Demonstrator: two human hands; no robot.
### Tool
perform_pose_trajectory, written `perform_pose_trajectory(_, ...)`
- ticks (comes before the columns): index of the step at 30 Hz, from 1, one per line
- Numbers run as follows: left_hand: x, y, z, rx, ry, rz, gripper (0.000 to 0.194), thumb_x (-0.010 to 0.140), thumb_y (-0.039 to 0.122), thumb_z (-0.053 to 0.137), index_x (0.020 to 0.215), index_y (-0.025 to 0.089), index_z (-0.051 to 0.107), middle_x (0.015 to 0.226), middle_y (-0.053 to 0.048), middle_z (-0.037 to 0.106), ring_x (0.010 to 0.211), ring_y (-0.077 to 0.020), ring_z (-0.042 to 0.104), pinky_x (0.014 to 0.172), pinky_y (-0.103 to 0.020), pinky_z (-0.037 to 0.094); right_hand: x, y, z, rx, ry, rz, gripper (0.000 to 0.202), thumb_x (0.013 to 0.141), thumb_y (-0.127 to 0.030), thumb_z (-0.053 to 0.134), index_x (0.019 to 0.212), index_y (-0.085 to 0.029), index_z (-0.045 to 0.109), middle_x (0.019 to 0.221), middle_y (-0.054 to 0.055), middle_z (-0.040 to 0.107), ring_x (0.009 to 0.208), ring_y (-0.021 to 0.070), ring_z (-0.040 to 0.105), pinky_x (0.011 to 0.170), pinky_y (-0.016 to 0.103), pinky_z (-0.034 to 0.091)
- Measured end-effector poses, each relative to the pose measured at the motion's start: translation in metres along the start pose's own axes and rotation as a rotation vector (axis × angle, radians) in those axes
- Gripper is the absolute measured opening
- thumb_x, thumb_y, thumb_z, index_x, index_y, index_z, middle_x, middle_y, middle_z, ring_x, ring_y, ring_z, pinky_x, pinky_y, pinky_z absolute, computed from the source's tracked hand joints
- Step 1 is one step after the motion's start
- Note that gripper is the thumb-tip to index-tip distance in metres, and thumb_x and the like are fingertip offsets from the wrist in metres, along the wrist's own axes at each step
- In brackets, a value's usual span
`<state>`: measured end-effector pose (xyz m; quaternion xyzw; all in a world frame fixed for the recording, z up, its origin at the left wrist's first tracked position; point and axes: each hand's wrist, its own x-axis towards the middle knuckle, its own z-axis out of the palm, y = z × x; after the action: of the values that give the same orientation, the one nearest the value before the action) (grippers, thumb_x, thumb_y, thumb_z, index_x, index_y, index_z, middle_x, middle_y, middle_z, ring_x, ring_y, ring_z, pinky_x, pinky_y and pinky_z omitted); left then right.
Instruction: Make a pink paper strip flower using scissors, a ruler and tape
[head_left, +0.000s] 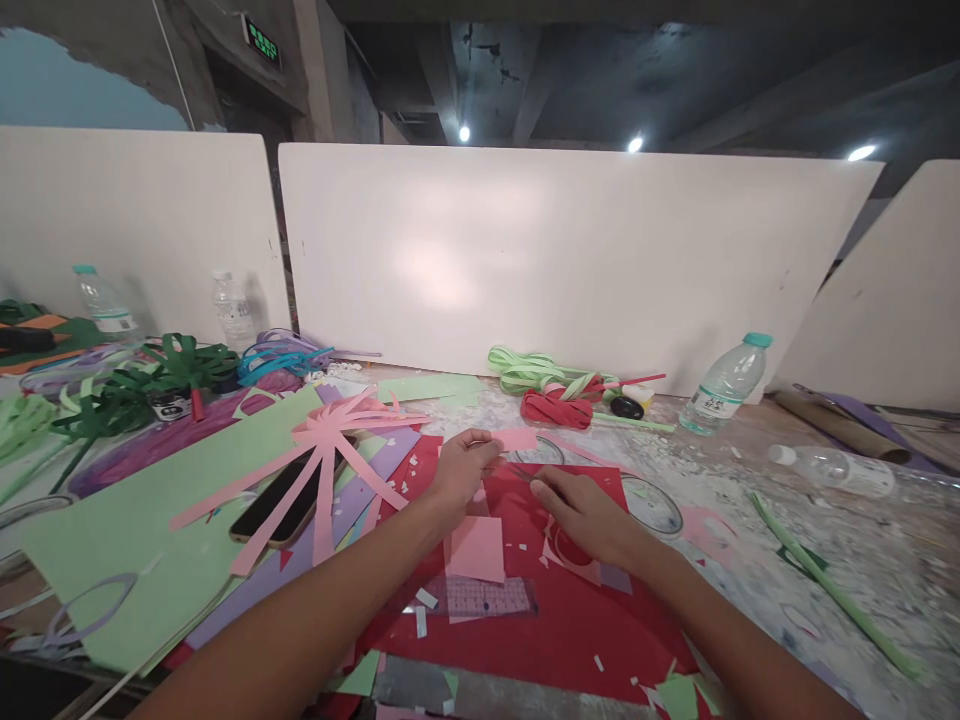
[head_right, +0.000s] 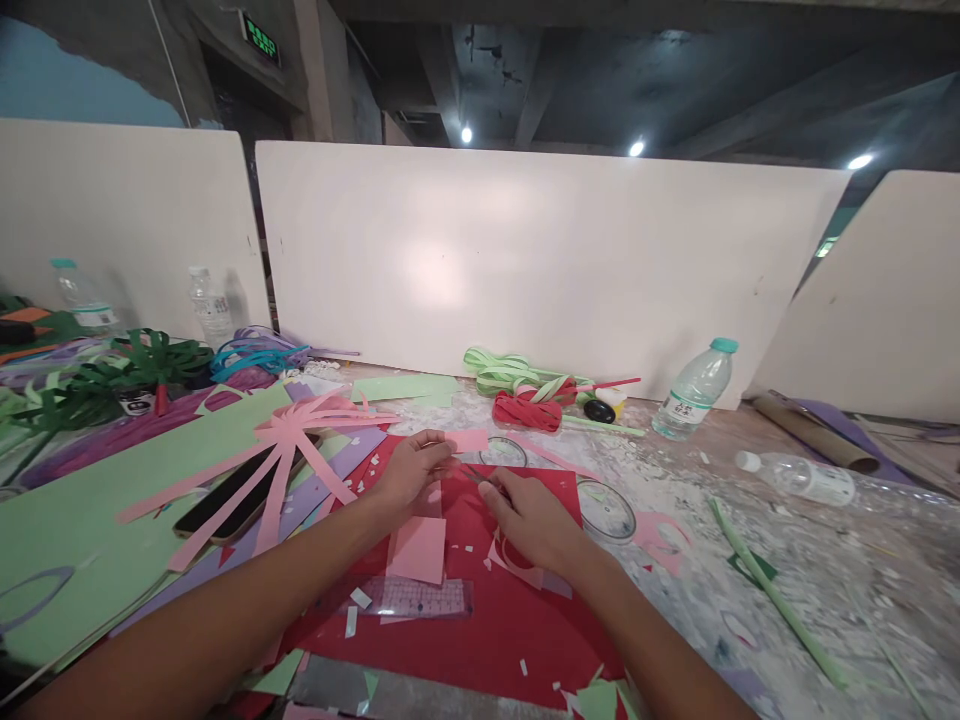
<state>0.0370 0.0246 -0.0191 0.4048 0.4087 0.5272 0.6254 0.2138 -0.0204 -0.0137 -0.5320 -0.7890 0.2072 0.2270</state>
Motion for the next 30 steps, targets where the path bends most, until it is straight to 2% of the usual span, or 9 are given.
perform_pose_trajectory(3, -0.001, 0.001, 0.001, -0.057, -0.002, -0.032, 0.023, 0.059, 0.025, 0.074, 0.072, 0.017, 0.057, 0.068, -0.001, 0.062, 0.063, -0.0121, 0.061, 0.061, -0.022, 0.045, 0.0, -0.004, 0.0, 0.033, 0.065, 0.021, 0.037, 0.096, -0.048, 0.025, 0.075, -0.022, 0.04, 0.066, -0.001, 0.052, 0.061, 0.0178, 0.049, 0.057, 0.029, 0.033)
perform_pose_trajectory(7, -0.001, 0.001, 0.0, -0.102, -0.023, -0.03, 0.023, 0.058, 0.024, 0.075, 0.07, 0.017, 0.057, 0.068, 0.0, 0.061, 0.061, -0.0104, 0.06, 0.06, -0.021, 0.044, 0.0, -0.005, 0.002, 0.038, 0.083, 0.015, 0.036, 0.096, -0.048, 0.022, 0.075, -0.023, 0.038, 0.066, -0.001, 0.049, 0.063, 0.0183, 0.048, 0.059, 0.03, 0.034)
perform_pose_trajectory(12, 0.0, -0.001, 0.0, -0.124, -0.054, -0.038, 0.024, 0.057, 0.021, 0.076, 0.068, 0.017, 0.056, 0.067, 0.0, 0.06, 0.061, -0.0108, 0.061, 0.061, -0.021, 0.046, -0.001, -0.004, 0.004, 0.077, 0.154, 0.052, 0.037, 0.097, -0.048, 0.02, 0.074, -0.024, 0.035, 0.061, -0.003, 0.042, 0.057, 0.0174, 0.043, 0.055, 0.029, 0.031)
perform_pose_trajectory(22, -0.003, 0.0, 0.002, -0.117, -0.082, -0.061, 0.024, 0.061, 0.02, 0.074, 0.071, 0.017, 0.052, 0.069, -0.002, 0.063, 0.069, -0.016, 0.067, 0.067, -0.025, 0.05, -0.001, -0.005, 0.006, 0.129, 0.164, 0.054, 0.037, 0.097, -0.048, 0.019, 0.074, -0.024, 0.035, 0.062, -0.003, 0.04, 0.057, 0.0168, 0.041, 0.054, 0.029, 0.03)
perform_pose_trajectory(25, -0.002, 0.003, 0.001, -0.12, -0.047, -0.015, 0.024, 0.064, 0.024, 0.072, 0.072, 0.018, 0.05, 0.072, -0.001, 0.063, 0.07, -0.0158, 0.066, 0.067, -0.026, 0.049, 0.0, -0.005, 0.002, 0.076, 0.139, 0.053, 0.035, 0.094, -0.051, 0.03, 0.073, -0.023, 0.035, 0.063, -0.004, 0.042, 0.057, 0.0154, 0.042, 0.053, 0.027, 0.03)
perform_pose_trajectory(28, 0.0, 0.01, -0.001, -0.105, 0.0, 0.062, 0.025, 0.065, 0.028, 0.072, 0.072, 0.019, 0.05, 0.071, 0.001, 0.061, 0.067, -0.012, 0.063, 0.065, -0.023, 0.047, 0.0, -0.003, -0.002, -0.054, 0.05, 0.052, 0.037, 0.086, -0.052, 0.047, 0.066, -0.022, 0.037, 0.058, -0.004, 0.044, 0.053, 0.0139, 0.041, 0.05, 0.026, 0.027)
perform_pose_trajectory(30, 0.0, 0.013, -0.002, -0.074, -0.009, 0.098, 0.026, 0.063, 0.028, 0.075, 0.07, 0.018, 0.052, 0.068, 0.002, 0.06, 0.063, -0.0103, 0.06, 0.062, -0.021, 0.044, 0.0, -0.003, -0.003, -0.108, 0.004, 0.046, 0.039, 0.08, -0.053, 0.055, 0.062, -0.021, 0.041, 0.057, -0.002, 0.048, 0.053, 0.0144, 0.043, 0.05, 0.026, 0.028)
